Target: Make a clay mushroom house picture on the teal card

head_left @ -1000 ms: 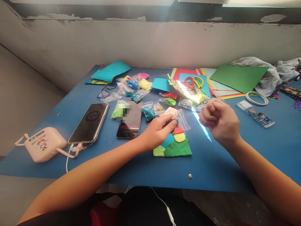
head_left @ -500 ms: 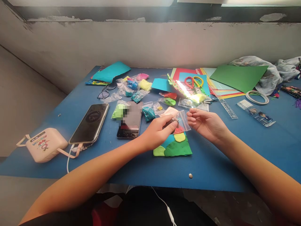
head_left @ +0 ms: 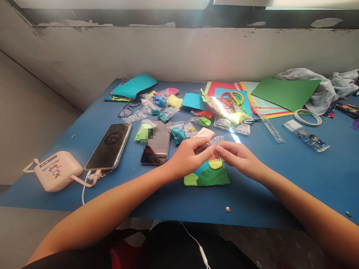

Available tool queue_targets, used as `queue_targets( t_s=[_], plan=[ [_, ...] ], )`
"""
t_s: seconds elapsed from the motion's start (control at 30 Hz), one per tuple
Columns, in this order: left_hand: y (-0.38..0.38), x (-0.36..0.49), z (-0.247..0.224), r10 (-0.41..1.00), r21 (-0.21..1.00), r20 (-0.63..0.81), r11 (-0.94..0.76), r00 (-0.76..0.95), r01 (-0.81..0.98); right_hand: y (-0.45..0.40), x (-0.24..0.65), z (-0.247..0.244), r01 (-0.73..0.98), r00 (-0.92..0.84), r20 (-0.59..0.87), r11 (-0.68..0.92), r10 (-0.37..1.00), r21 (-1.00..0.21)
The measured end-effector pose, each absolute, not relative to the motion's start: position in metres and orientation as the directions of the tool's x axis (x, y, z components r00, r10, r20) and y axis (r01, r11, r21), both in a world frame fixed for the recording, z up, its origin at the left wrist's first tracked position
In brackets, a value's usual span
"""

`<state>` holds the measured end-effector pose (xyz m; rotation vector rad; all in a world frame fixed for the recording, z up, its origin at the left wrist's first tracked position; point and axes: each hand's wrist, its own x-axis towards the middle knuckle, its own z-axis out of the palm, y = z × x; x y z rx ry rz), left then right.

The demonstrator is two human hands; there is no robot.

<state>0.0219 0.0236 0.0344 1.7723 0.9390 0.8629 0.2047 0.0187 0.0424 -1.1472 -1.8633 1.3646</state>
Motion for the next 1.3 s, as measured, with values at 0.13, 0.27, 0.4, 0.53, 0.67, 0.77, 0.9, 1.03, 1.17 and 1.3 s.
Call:
queue_targets(
  t_s=[0.13,0.27,0.4,0.53,0.67,0.77,0.9,1.03,1.17,1.3],
  plan=[
    [0.025,0.022,0.031,0.879,0.978,0.114,-0.181,0.463,0.104,0.016,0.207,0.045,0.392,-0.478,0.054,0.267,0.877,-0.88],
    [0.024,0.024,0.028,0.844,0.998,0.043,-0.007,0.535,-0.068,0.017,0.209,0.046,0.375,-0.544,0.036,0.281,0.838,-0.884],
    [0.022,0.023,0.031,0.856,0.994,0.04,-0.084,0.516,0.063,0.013,0.207,0.048,0.36,-0.623,-0.017,0.268,0.782,-0.894],
    [0.023,0.02,0.034,0.84,0.984,0.07,-0.148,0.538,0.103,0.011,0.207,0.048,0.375,-0.55,0.003,0.25,0.835,-0.893],
    [0.023,0.019,0.035,0.82,0.975,0.078,-0.181,0.567,0.128,0.012,0.21,0.048,0.379,-0.473,0.029,0.233,0.881,-0.896],
    [0.021,0.02,0.036,0.813,0.964,0.084,-0.212,0.576,0.159,0.012,0.209,0.049,0.355,-0.476,0.026,0.219,0.879,-0.909],
    [0.02,0.021,0.037,0.818,0.966,0.074,-0.201,0.57,0.162,0.01,0.206,0.051,0.312,-0.487,0.043,0.22,0.873,-0.924],
    [0.02,0.021,0.038,0.824,0.982,0.04,-0.139,0.566,0.132,0.007,0.204,0.05,0.277,-0.488,0.035,0.192,0.872,-0.941],
    [0.021,0.018,0.039,0.807,0.988,0.041,-0.121,0.589,0.097,0.008,0.205,0.05,0.268,-0.505,0.005,0.162,0.863,-0.95],
    [0.021,0.018,0.041,0.8,0.997,0.045,-0.072,0.598,0.021,0.014,0.208,0.05,0.283,-0.576,0.001,0.201,0.818,-0.938]
  ],
)
